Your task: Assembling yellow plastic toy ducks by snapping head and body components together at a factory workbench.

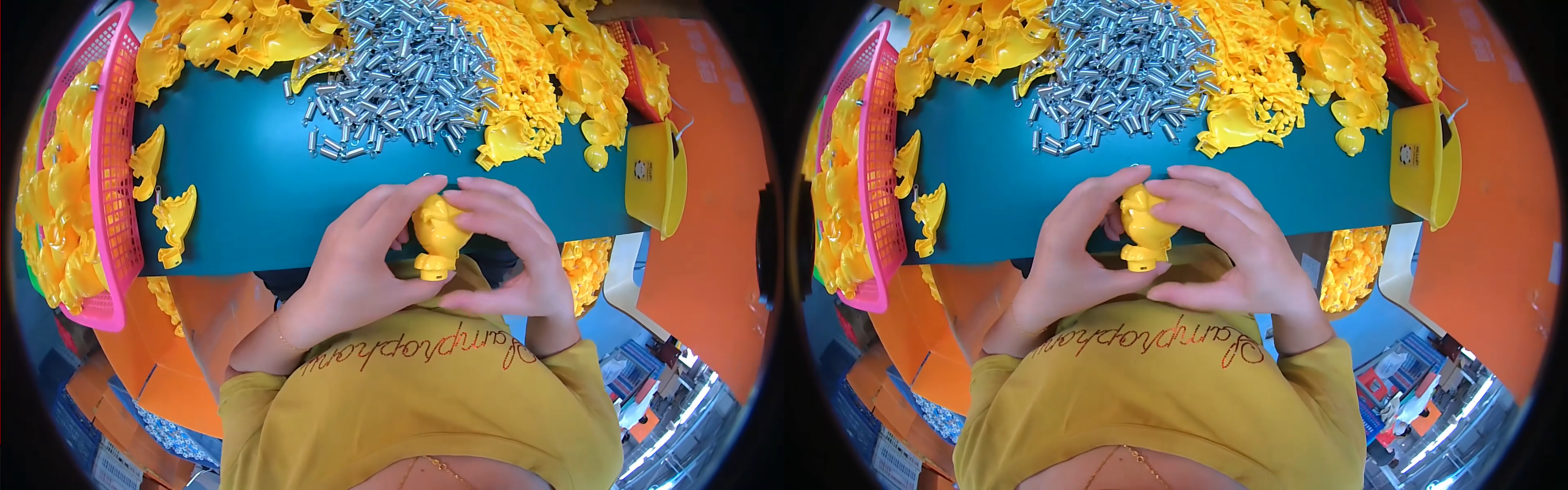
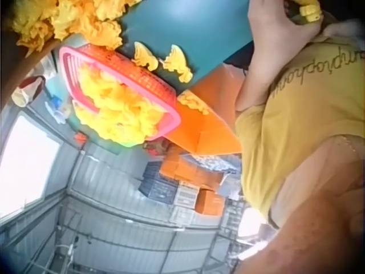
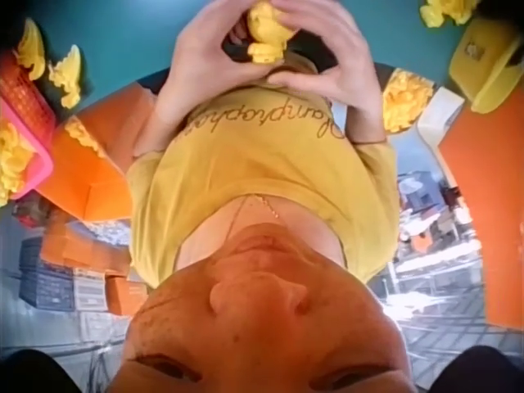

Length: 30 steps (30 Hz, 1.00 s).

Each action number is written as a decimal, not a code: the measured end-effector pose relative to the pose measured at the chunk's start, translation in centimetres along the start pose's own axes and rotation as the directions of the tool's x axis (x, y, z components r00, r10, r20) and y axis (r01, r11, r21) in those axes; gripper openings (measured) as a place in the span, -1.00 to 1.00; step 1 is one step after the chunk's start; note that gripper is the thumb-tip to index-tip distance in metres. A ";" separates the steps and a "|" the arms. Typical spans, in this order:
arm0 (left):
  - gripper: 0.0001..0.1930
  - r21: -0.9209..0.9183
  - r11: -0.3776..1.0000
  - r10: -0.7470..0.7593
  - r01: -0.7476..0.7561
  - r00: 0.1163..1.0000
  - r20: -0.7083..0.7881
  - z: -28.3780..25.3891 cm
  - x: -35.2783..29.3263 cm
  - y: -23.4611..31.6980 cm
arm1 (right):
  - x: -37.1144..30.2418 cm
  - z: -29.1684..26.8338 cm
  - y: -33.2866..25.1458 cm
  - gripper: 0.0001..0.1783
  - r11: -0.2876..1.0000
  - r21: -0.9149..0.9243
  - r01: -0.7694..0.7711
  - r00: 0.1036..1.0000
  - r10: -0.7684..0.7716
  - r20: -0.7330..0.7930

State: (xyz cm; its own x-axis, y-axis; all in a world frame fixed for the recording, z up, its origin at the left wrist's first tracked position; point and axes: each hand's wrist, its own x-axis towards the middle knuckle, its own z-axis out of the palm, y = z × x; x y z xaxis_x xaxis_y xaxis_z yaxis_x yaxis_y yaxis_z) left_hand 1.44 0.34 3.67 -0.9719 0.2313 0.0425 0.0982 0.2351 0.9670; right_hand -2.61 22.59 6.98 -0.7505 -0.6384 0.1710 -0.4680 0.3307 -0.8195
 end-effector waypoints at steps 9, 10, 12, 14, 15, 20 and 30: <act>-0.12 0.041 0.996 0.079 -0.079 0.997 -0.005 -0.2 0.0 -0.6 | -0.4 0.7 1.0 -0.31 0.997 0.068 0.032 0.993 -0.024 -0.115; -0.12 0.020 0.997 0.073 -0.073 0.997 0.002 -0.4 0.1 -0.5 | -0.6 0.6 1.1 -0.31 0.997 0.067 0.031 0.994 -0.023 -0.109; -0.12 -0.002 0.998 0.066 -0.066 0.998 0.005 -0.5 0.1 -0.5 | -1.0 0.5 1.5 -0.31 0.990 0.140 0.031 0.986 -0.007 -0.165; -0.11 -0.026 0.997 0.068 -0.067 0.997 0.027 -0.5 0.1 -0.7 | -1.1 0.6 1.8 -0.31 0.987 0.154 0.045 0.987 -0.021 -0.157; -0.11 -0.027 0.997 0.067 -0.066 0.997 0.026 -0.5 0.2 -0.8 | -1.1 0.7 1.8 -0.31 0.984 0.168 0.060 0.987 -0.034 -0.154; -0.08 -0.044 0.991 0.125 -0.126 0.992 -0.010 -0.3 0.2 -1.3 | -0.7 0.9 1.6 -0.30 0.995 0.005 0.101 0.991 -0.100 -0.083; -0.13 -0.062 0.996 0.071 -0.072 0.997 -0.003 -0.4 0.0 -1.2 | -1.0 1.0 1.4 -0.31 0.990 -0.063 0.125 0.985 -0.132 -0.112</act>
State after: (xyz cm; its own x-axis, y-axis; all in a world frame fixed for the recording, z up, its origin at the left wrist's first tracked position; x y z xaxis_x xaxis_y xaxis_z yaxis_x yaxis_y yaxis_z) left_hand 1.19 -0.33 2.63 -0.9631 0.2446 0.1123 0.1540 0.1589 0.9752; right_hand -2.05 23.02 5.08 -0.7299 -0.5944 0.3376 -0.5867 0.2912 -0.7557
